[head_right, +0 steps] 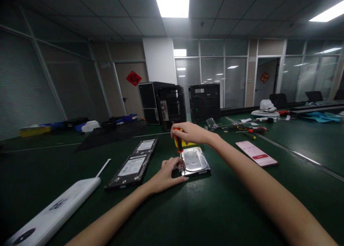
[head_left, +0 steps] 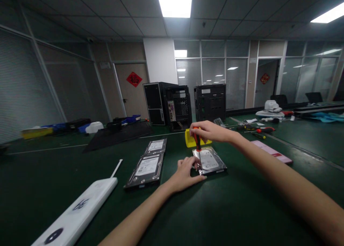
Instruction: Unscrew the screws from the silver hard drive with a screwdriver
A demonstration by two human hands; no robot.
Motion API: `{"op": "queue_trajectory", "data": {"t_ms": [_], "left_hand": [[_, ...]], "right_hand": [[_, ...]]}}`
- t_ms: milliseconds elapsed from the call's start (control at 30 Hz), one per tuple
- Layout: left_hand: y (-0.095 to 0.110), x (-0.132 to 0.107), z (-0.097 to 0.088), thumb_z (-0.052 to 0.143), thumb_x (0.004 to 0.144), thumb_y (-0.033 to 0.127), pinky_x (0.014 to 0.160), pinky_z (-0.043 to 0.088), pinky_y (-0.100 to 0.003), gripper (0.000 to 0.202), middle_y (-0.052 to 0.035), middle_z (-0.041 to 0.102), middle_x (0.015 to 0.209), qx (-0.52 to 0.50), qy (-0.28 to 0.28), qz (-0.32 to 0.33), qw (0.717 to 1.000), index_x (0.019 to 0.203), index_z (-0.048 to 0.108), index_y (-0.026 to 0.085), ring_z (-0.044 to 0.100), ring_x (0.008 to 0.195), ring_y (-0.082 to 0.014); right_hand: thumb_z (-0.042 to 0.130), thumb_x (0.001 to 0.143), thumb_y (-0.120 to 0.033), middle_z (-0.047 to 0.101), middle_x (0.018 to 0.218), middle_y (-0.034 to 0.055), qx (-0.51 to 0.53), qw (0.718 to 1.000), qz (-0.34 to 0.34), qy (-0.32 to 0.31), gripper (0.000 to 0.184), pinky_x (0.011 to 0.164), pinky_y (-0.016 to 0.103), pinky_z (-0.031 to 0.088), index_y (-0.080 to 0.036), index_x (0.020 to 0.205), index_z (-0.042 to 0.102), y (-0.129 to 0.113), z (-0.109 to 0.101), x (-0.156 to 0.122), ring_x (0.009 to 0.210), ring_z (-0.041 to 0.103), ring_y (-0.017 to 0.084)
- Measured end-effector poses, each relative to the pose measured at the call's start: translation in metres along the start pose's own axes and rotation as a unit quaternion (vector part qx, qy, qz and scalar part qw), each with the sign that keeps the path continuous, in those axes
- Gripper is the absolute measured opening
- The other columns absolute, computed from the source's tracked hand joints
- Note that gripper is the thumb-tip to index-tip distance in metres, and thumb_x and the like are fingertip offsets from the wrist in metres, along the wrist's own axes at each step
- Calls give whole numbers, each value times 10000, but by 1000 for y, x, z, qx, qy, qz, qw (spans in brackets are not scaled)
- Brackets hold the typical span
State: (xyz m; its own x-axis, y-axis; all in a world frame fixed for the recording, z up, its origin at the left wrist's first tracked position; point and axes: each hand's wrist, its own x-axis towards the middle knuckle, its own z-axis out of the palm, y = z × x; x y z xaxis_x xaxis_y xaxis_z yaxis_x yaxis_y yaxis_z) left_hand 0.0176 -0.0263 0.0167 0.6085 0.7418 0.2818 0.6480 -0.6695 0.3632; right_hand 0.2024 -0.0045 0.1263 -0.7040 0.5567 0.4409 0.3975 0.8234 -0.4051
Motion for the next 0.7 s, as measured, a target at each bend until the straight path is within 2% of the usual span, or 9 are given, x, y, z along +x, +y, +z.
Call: {"op": "queue_trajectory", "data": {"t_ms": [100,233,400,533,633,700], "left_hand": [[1,0,0,570,705,495,813,302,-322,406,-11,506,894,-2,-3,0,1000,981,476,211,457,868,-198],[3,-1,-2,571,703,493,809,310,-327,409,-16,502,907,-6,-4,-13,1000,986,478,212,449,876,-207],[6,-2,-4,574,701,487,807,317,-334,424,-25,503,928,-9,-11,-26,1000,1006,477,209,444,879,-217],[6,-1,-5,579,699,483,802,318,-328,417,-26,507,922,-10,-11,-20,1000,993,484,202,449,873,-213],[5,-1,-4,580,699,485,801,316,-327,418,-21,509,912,-9,-5,-14,1000,992,482,204,452,867,-208],[4,-2,-3,576,699,492,801,315,-329,423,-20,511,909,-7,-2,-12,1000,995,480,205,454,865,-207]], "right_hand": [[334,864,-391,564,797,33,38,999,-3,-24,320,509,200,399,-138,919,521,0,-2,0,546,517,79],[403,833,-423,561,790,24,-1,1000,-15,-12,335,503,196,372,-152,993,518,-1,-2,1,526,495,68],[428,815,-449,555,707,16,-63,997,-26,20,349,538,206,328,-136,887,561,-2,1,2,572,466,82],[349,865,-373,564,713,18,-46,998,-32,9,319,550,205,338,-130,844,554,-3,0,0,583,479,82],[300,885,-286,583,754,21,-21,999,-37,-15,289,566,199,356,-134,892,546,-4,-2,-2,591,499,78],[303,883,-282,586,760,22,-19,999,-41,-21,284,560,200,356,-137,938,541,-5,-4,-2,586,499,79]]}}
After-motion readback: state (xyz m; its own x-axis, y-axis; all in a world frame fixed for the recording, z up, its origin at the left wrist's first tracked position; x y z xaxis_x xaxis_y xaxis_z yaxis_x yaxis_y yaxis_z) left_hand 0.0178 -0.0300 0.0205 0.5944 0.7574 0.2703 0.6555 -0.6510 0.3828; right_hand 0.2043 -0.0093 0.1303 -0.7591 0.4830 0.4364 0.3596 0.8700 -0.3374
